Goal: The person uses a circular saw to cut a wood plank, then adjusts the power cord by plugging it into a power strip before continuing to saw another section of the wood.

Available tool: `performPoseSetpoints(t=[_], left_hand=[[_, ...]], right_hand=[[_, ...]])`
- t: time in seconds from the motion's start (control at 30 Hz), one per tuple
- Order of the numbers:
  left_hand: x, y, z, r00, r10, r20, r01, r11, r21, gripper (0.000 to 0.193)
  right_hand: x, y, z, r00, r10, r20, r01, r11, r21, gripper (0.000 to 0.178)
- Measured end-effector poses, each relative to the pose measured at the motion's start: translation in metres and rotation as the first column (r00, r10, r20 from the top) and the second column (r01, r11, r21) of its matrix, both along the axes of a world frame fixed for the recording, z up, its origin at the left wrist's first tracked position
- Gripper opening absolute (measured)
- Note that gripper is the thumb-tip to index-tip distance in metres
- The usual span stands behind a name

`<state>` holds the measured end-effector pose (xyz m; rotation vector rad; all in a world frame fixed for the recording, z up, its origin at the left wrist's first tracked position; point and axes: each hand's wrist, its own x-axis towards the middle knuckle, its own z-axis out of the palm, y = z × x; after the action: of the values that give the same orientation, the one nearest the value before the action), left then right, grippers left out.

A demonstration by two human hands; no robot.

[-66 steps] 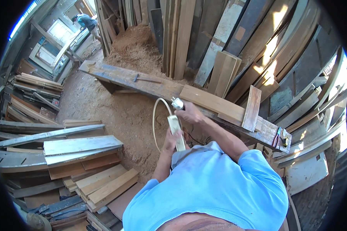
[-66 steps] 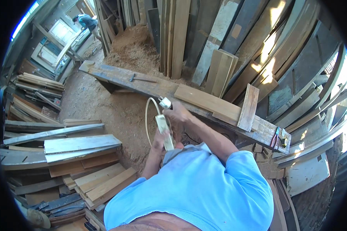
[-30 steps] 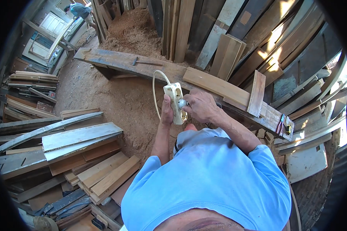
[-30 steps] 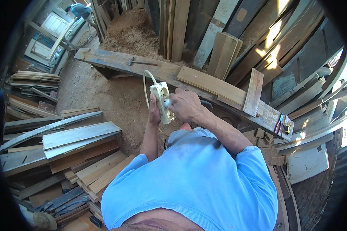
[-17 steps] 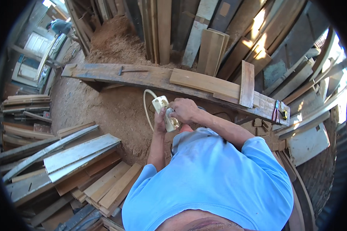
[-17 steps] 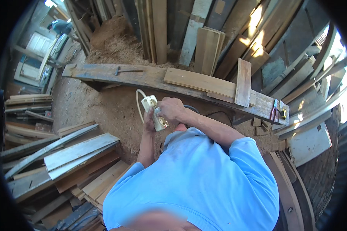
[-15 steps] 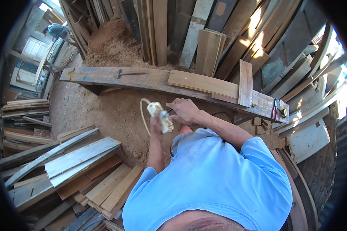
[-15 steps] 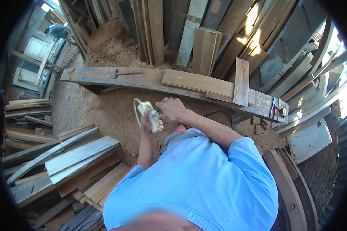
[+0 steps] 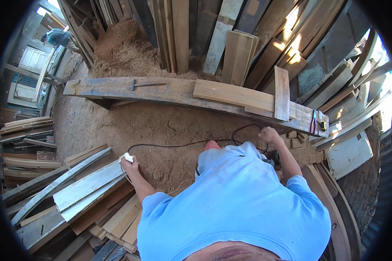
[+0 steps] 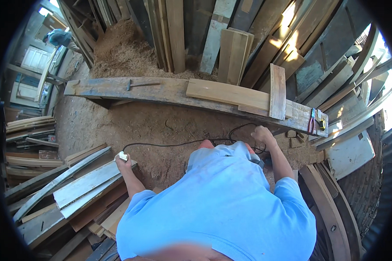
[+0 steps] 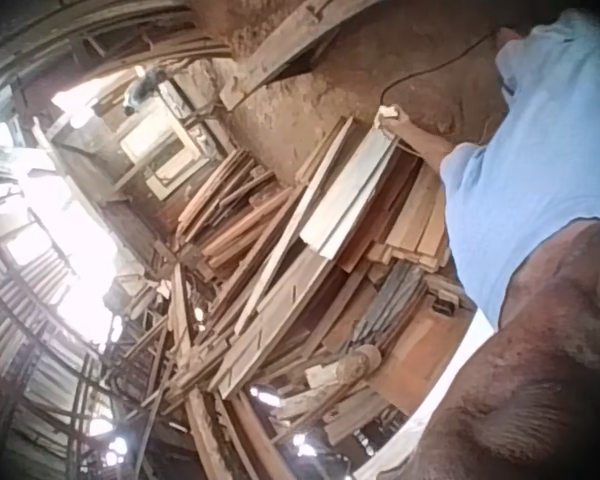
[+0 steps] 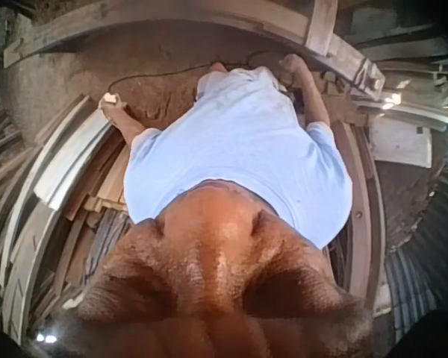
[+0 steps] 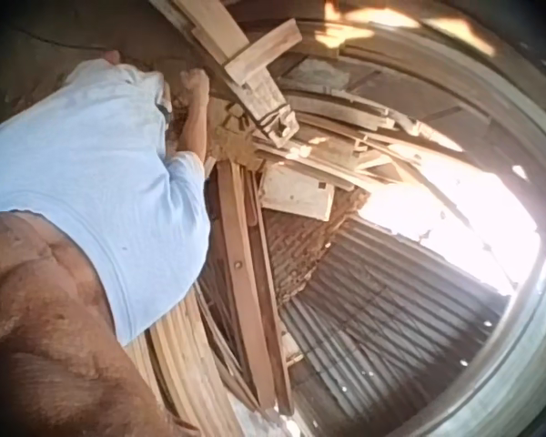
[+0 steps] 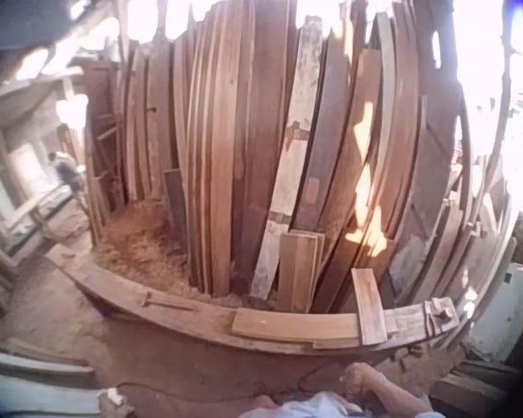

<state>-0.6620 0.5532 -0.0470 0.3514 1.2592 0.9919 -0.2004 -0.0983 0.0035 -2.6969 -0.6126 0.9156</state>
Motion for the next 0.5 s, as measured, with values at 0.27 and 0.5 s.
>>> performPoseSetpoints(t=[0.27,0.5], left_hand=[[0.078,0.041,-0.026,0.929,-0.160,0.333,0.151,0.987,0.053,0.036],[0.134,0.017,-0.090,0.875,-0.062,-0.480,-0.036,0.981,-0.192,0.045]], right_hand=[[-0.030,-0.011,-0.019,0.985,-0.006,-0.173,-0.006,0.998,-0.067,0.040],[-0.049,-0.016,-0.038,0.916,-0.394,-0.079,0.401,0.907,0.125,0.030]])
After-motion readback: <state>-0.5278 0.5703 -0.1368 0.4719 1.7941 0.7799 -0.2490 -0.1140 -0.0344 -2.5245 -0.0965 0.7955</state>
